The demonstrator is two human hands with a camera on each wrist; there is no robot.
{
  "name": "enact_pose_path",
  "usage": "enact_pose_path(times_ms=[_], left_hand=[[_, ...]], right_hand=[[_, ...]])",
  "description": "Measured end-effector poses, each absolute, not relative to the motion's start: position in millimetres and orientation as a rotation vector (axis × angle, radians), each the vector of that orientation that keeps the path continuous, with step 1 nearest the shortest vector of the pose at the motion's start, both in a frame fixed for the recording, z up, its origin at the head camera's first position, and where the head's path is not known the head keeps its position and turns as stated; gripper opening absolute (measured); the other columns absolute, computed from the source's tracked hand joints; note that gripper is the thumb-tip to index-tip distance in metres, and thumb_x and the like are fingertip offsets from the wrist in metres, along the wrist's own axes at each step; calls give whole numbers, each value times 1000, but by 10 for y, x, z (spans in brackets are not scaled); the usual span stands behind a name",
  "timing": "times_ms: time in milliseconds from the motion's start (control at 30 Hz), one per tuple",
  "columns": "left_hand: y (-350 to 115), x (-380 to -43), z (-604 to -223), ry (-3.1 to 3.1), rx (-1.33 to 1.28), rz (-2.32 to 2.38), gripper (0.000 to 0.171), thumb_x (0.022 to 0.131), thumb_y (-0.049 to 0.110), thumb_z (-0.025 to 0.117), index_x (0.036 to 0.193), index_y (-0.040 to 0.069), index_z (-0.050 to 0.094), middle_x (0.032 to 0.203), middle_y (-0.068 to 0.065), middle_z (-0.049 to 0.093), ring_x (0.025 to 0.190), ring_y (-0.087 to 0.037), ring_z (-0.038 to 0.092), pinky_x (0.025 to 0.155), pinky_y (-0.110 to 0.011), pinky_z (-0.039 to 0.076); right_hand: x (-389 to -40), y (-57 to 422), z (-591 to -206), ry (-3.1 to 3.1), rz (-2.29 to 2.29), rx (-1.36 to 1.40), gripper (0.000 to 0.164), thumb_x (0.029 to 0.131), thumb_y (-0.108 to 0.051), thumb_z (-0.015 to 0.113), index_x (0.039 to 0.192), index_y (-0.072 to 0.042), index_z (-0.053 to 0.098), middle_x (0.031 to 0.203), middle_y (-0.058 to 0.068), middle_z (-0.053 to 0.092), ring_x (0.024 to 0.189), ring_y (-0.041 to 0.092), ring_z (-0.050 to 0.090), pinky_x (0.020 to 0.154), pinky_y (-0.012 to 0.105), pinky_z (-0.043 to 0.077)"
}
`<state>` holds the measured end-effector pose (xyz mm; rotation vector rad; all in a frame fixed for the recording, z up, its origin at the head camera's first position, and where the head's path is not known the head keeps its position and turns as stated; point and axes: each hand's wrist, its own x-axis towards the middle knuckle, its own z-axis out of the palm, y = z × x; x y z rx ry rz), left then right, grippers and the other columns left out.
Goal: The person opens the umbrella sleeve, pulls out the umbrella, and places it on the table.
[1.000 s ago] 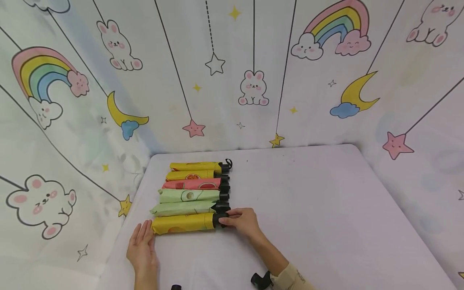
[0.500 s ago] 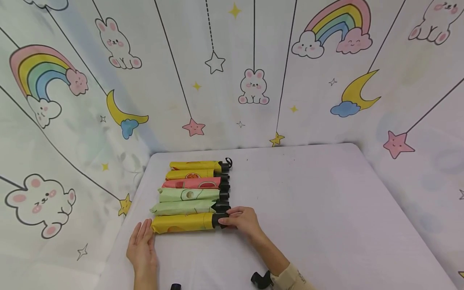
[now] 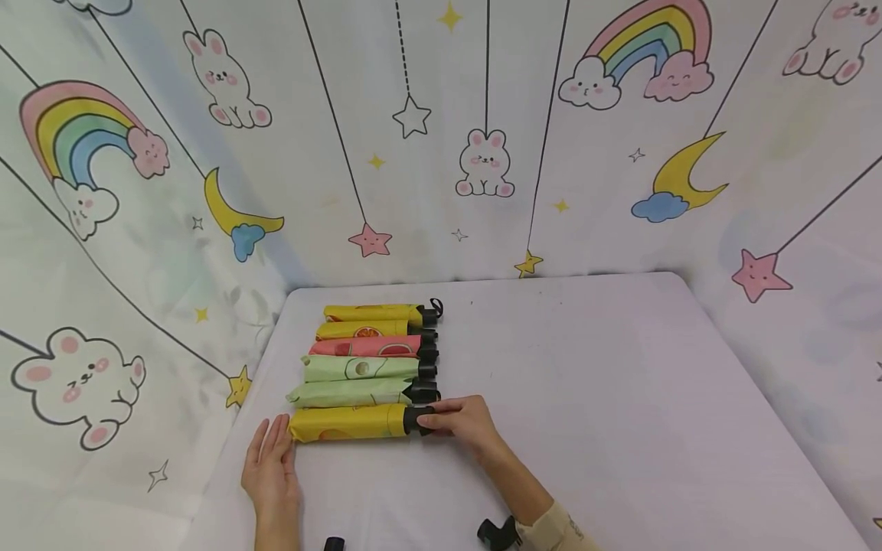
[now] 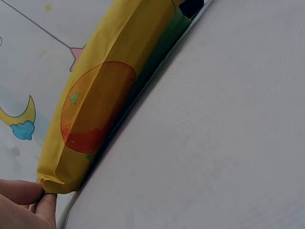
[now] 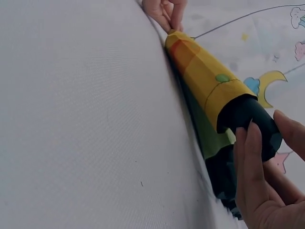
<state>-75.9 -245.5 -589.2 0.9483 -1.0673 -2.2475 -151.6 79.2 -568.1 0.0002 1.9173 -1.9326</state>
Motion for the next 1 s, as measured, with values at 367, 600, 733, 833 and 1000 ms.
enact_pose_path(times_ms=[367, 600, 733, 833, 1000], left_hand=[[-2433, -748, -5877, -1020, 897, -2270, 64, 100, -14, 57, 159, 7, 41, 158, -19, 47, 137, -18, 57, 104, -22, 52], [-2437, -737, -5870, -1086, 946, -2268, 63, 103, -3, 62, 160, 15, 42, 161, -14, 46, 142, -18, 53, 105, -21, 50], [-2434, -733, -5858, -1102, 946, -2259, 64, 102, -2, 63, 160, 15, 41, 161, -14, 46, 142, -18, 53, 105, -20, 50], [-2429, -737, -5846, -1108, 936, -2253, 63, 102, -2, 64, 159, 14, 42, 160, -15, 47, 141, -18, 53, 104, -20, 51], [-2428, -745, -5851, -1088, 918, -2266, 63, 102, -3, 63, 159, 12, 42, 160, -17, 47, 141, -19, 54, 103, -20, 51]], right_hand=[[-1503, 856, -5647, 1938, -1925, -6, 39, 81, -12, 90, 112, 8, 77, 112, 19, 76, 91, 18, 74, 79, 34, 65], [-1514, 891, -5668, 1882, -1959, 11, 40, 81, -11, 89, 112, 10, 76, 104, 20, 78, 85, 22, 77, 79, 36, 66], [-1526, 936, -5669, 1894, -1950, 20, 40, 81, -13, 90, 112, 9, 77, 104, 19, 78, 86, 24, 78, 79, 37, 66], [-1535, 970, -5670, 1899, -1949, 28, 40, 81, -14, 90, 112, 8, 77, 104, 19, 78, 86, 24, 78, 79, 37, 66], [-1538, 1020, -5687, 1880, -1979, 58, 41, 80, -12, 91, 112, 9, 77, 106, 20, 77, 88, 24, 77, 80, 36, 66]])
